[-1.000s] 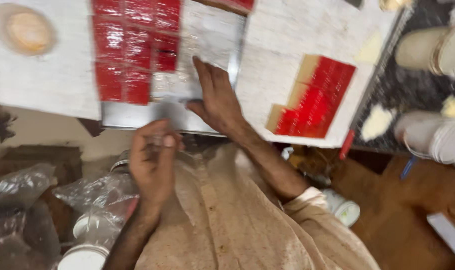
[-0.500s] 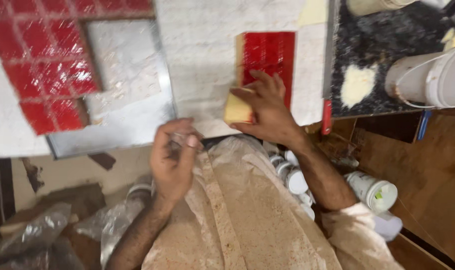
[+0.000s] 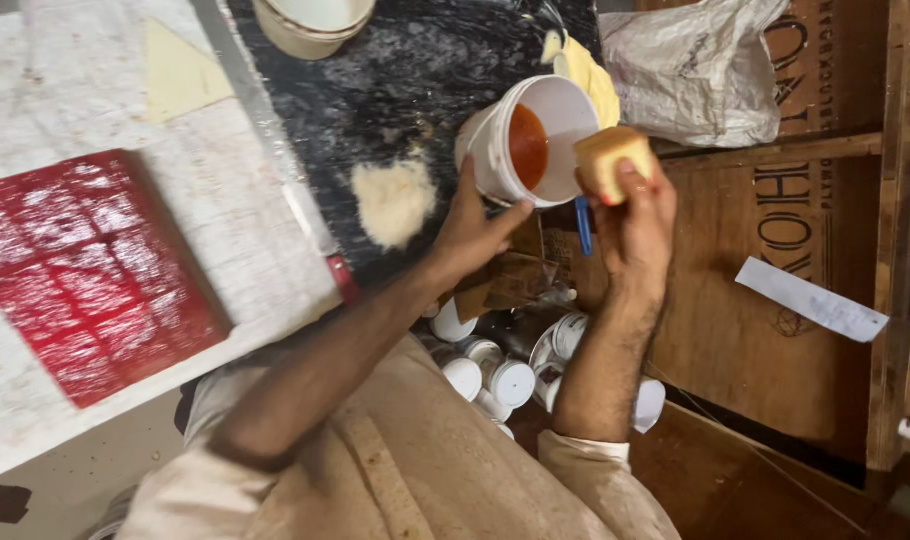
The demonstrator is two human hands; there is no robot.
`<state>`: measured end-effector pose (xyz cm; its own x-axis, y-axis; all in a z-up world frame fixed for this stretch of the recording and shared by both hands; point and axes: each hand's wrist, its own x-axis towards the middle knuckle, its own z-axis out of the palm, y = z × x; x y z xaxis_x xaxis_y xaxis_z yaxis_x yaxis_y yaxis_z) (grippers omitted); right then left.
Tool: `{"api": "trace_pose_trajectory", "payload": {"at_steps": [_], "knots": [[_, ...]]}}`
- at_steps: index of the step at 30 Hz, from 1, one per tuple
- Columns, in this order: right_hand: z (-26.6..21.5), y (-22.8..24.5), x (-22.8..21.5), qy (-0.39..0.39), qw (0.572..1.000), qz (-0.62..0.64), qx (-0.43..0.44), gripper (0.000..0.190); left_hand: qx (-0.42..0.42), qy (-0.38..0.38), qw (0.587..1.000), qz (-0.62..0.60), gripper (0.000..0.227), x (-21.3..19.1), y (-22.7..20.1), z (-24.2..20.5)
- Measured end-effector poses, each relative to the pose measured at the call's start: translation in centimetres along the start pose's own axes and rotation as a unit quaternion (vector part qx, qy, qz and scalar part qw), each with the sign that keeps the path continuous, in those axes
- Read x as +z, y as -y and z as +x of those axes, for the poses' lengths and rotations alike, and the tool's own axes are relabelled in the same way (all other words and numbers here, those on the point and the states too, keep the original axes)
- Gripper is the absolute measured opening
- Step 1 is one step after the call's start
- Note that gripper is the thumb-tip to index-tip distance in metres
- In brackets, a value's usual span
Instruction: The person repeatedly dips a sponge into a bucket of orange liquid and applies it to red rectangular pieces on a metal tray. The person handles the pieces one at a time, coating them with the liquid and placing them back on the tray.
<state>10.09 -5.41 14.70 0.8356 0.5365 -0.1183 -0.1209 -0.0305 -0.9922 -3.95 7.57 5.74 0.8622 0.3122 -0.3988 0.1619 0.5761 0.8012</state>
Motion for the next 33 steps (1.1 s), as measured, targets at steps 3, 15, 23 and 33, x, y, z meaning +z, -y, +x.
{"api": "trace_pose_trajectory", "payload": {"at_steps": [3,15,23,33], "knots": [[4.0,-1.4,-1.0,0.095,0.965,-0.246,0.003,0.062,0.021,-0.075,0.995,-0.057,0.098,3.0,0.9,4.8],[7.8,-11.7,0.4,0.252,0.76,-0.597,-0.044,0.062,0.245,-0.142,0.958,0.037,0.098,4.7,8.3,2.4],[8.1,-6.0,-2.3,0.13,0.932,0.073,0.331,0.045,0.219,-0.155,0.96,0.079,0.098,4.7,7.8,2.7],[6.6,-6.3,-0.6,0.217,0.864,-0.451,0.057,0.063,0.225,-0.15,0.959,0.086,0.096,4.9,8.0,2.3]]}}
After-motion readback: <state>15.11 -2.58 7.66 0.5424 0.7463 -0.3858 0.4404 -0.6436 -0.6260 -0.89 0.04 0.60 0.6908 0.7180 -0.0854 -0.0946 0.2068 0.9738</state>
